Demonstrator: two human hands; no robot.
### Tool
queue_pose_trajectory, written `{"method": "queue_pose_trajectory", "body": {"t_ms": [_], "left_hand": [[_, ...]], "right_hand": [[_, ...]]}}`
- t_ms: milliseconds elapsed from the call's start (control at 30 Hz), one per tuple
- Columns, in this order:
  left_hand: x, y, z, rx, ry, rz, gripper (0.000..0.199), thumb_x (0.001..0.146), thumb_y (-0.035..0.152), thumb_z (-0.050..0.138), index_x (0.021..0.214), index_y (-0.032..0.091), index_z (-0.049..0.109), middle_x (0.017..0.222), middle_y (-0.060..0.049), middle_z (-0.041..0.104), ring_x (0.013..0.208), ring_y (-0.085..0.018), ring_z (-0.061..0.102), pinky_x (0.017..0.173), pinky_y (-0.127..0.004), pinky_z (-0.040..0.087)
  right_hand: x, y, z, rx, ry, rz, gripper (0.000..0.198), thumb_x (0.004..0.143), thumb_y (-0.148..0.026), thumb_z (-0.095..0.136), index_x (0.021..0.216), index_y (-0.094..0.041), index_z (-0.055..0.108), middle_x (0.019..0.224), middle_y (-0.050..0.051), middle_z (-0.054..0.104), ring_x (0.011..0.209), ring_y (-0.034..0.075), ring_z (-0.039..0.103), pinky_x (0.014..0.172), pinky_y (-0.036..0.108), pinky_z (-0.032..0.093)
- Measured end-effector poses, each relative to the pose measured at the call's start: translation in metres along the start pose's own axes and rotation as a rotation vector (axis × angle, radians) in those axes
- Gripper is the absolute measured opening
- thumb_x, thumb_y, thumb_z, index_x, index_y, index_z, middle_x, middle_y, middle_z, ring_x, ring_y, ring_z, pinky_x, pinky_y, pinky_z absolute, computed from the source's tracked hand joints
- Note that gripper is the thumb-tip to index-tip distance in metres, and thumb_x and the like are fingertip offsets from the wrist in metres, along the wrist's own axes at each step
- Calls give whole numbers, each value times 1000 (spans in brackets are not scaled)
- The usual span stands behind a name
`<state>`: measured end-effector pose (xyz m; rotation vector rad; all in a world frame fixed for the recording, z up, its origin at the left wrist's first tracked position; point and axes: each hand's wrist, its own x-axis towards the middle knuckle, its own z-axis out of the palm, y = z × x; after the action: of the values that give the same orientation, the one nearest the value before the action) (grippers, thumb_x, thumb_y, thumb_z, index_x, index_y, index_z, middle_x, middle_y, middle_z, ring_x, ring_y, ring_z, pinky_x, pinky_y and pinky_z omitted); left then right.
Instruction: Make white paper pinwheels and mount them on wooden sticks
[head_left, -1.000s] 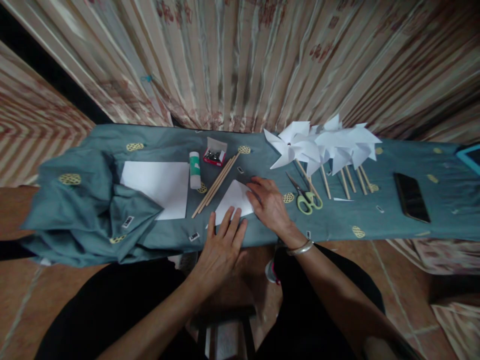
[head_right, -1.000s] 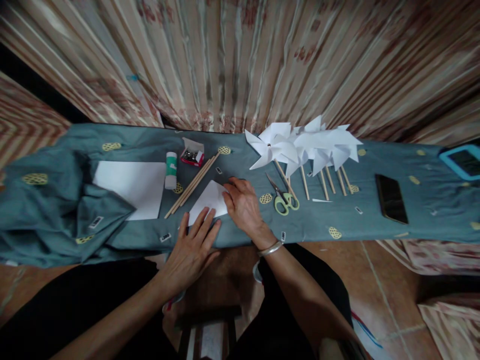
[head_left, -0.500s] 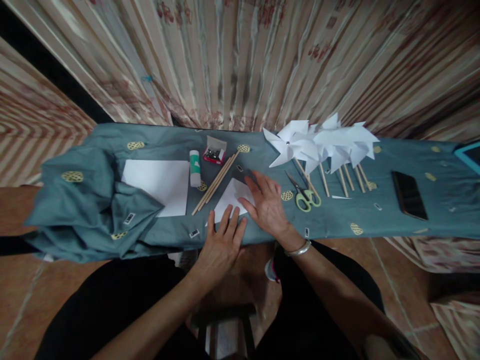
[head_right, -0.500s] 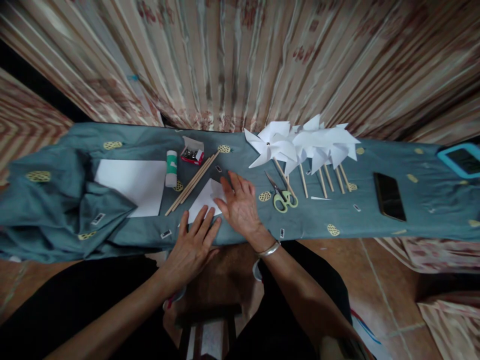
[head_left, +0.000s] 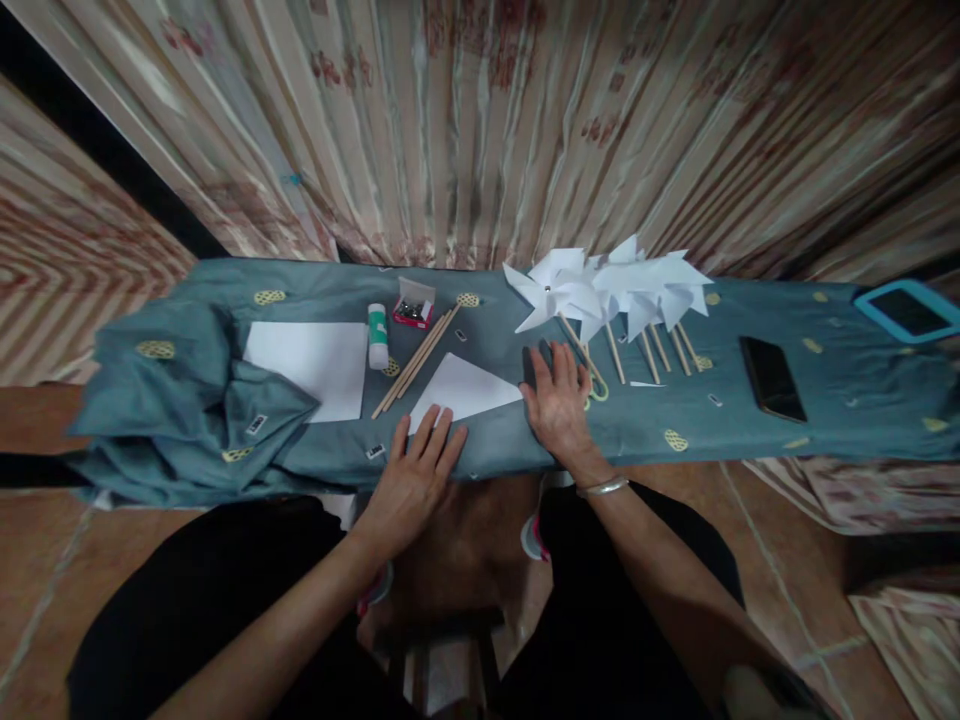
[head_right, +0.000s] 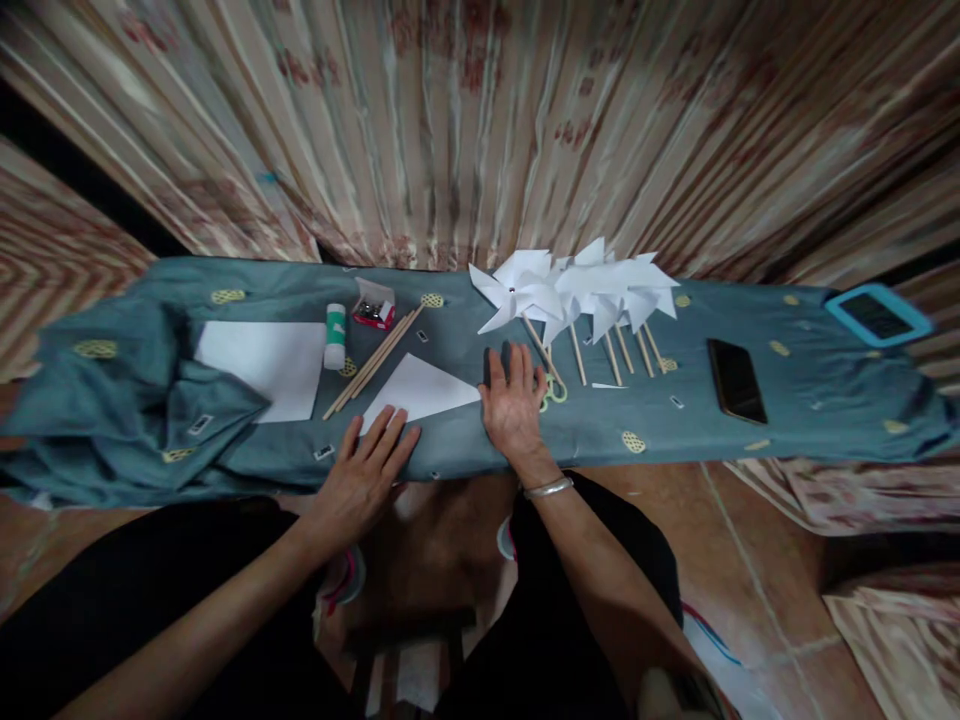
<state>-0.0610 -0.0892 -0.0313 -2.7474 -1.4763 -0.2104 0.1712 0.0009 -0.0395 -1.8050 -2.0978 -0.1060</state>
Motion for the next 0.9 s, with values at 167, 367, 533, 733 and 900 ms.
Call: {"method": "queue_pose_trajectory", "body": {"t_ms": [167, 367, 533, 733, 900], "left_hand": [[-32, -5, -4, 52, 14, -69, 56, 89, 26, 52, 142, 10, 43, 151, -19, 37, 142, -33, 31, 114, -49, 29], [-49, -5, -5, 96, 41, -90, 55, 87, 17, 47, 141, 8, 44, 150, -18, 39, 141, -31, 33, 114, -47, 30], [-49, -3, 5, 67, 110, -118, 57, 85, 17, 50, 141, 7, 42, 150, -20, 39, 142, -32, 32, 114, -49, 30], [-49, -4, 11, 51, 193, -110, 55, 86, 12, 48, 140, 7, 42, 147, -22, 42, 140, -33, 34, 111, -52, 34], [-49, -5, 13, -48, 250, -129, 63, 87, 12, 48, 147, 13, 29, 148, -22, 41, 139, -33, 36, 109, -53, 36]], "right_hand": [[-2, 0, 1, -18, 2, -10, 49, 95, -32, 42, 141, -14, 43, 152, 22, 33, 143, 34, 24, 109, 55, 21], [-3, -4, -2, 35, 25, 0, 44, 95, -27, 41, 136, -14, 50, 150, 22, 37, 142, 35, 27, 109, 57, 21], [6, -3, -9, 238, 26, -36, 43, 96, -21, 33, 133, -9, 52, 142, 21, 49, 133, 29, 44, 108, 47, 33], [9, -3, -21, 416, -94, -91, 37, 92, -33, 48, 117, -11, 65, 118, 17, 68, 110, 28, 62, 100, 41, 44], [9, 1, -29, 681, -205, 42, 19, 71, -25, 70, 89, -18, 74, 87, 7, 74, 74, 21, 65, 75, 34, 49]]}}
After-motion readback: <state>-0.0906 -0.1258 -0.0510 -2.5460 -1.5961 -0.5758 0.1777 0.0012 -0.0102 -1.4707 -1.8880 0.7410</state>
